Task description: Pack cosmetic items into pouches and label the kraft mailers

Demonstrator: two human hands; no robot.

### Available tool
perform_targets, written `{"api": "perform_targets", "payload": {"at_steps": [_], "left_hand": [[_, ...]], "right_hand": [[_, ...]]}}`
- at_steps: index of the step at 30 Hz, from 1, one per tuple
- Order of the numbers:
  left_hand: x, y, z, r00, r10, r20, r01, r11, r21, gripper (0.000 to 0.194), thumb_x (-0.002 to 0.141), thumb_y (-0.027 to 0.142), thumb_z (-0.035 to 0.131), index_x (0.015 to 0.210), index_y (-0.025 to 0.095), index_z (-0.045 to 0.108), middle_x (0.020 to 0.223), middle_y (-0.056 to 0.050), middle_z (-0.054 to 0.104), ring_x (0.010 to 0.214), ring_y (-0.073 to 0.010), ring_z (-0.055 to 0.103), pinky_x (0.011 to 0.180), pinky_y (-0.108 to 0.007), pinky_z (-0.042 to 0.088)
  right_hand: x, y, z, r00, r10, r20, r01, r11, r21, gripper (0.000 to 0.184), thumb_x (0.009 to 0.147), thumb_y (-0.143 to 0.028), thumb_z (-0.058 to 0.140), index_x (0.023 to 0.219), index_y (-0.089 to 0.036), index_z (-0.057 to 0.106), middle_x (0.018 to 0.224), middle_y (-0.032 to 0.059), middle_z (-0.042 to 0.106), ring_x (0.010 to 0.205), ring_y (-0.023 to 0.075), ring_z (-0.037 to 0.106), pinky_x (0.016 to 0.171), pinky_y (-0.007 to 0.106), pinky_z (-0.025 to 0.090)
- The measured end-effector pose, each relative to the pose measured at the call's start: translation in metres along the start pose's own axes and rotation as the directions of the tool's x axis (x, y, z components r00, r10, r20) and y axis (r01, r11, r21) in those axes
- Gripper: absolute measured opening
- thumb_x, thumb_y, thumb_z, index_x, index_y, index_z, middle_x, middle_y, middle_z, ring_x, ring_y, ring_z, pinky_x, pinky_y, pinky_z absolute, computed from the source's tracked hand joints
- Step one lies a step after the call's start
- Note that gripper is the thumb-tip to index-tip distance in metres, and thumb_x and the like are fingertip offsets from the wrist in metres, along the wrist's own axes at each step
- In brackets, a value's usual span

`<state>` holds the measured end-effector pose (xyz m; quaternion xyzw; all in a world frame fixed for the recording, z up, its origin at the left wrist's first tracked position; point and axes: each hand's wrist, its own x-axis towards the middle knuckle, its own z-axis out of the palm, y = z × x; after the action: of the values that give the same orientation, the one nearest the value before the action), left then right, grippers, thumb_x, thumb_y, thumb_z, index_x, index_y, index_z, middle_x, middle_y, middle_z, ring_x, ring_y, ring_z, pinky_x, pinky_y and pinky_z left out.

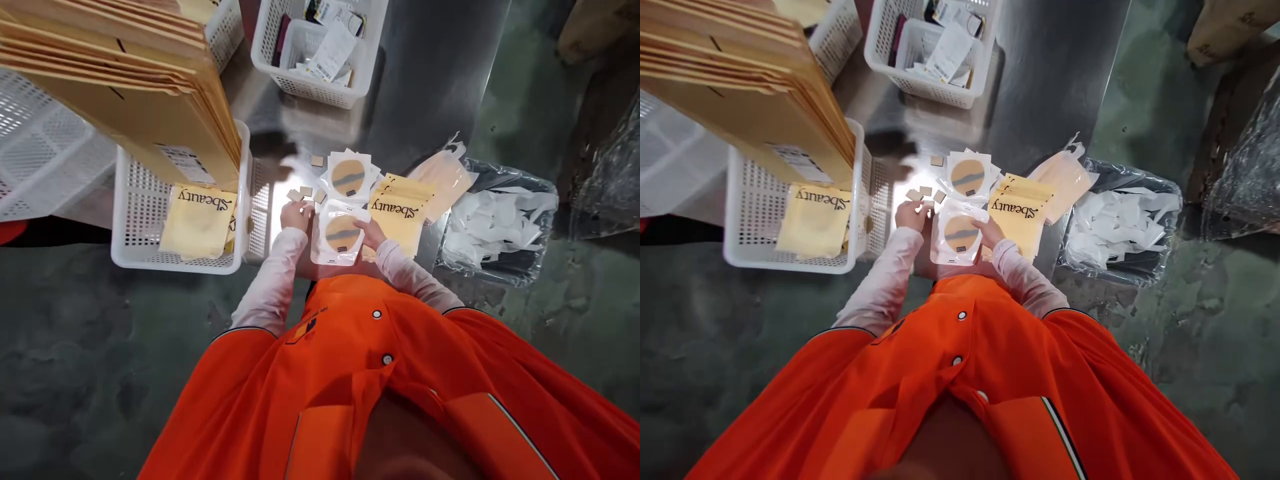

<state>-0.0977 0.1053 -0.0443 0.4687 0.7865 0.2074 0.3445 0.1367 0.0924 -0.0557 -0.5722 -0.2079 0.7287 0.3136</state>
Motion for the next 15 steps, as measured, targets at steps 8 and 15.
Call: {"api": "perform_targets", "payload": {"at_steps": [8, 15], "left_hand": [[0.065, 0.002, -0.024, 0.992, 0.07, 0.108, -0.095, 0.964, 0.248, 0.032, 0.078, 0.008, 0.07, 0.11, 0.007, 0.072, 0.115, -0.016, 0.07, 0.122, -0.0313, 0.054, 0.117, -0.043, 0.033], [0.001, 0.01, -0.015, 0.917, 0.324, 0.231, -0.308, 0.946, -0.1, 0.077, 0.064, 0.026, 0.091, 0.135, 0.013, 0.065, 0.126, -0.012, 0.072, 0.122, -0.0321, 0.061, 0.112, -0.042, 0.045]], "right_hand": [[-0.015, -0.008, 0.001, 0.993, 0.105, 0.061, -0.107, 0.994, 0.034, 0.026, 0.083, -0.007, 0.063, 0.107, -0.015, 0.062, 0.093, 0.0045, 0.078, 0.088, 0.018, 0.074, 0.092, 0.038, 0.064], [-0.007, -0.002, 0.005, 0.989, 0.139, 0.054, -0.144, 0.984, 0.108, 0.037, 0.076, 0.0, 0.063, 0.109, -0.017, 0.063, 0.093, 0.0021, 0.077, 0.082, 0.0193, 0.074, 0.089, 0.044, 0.066]]}}
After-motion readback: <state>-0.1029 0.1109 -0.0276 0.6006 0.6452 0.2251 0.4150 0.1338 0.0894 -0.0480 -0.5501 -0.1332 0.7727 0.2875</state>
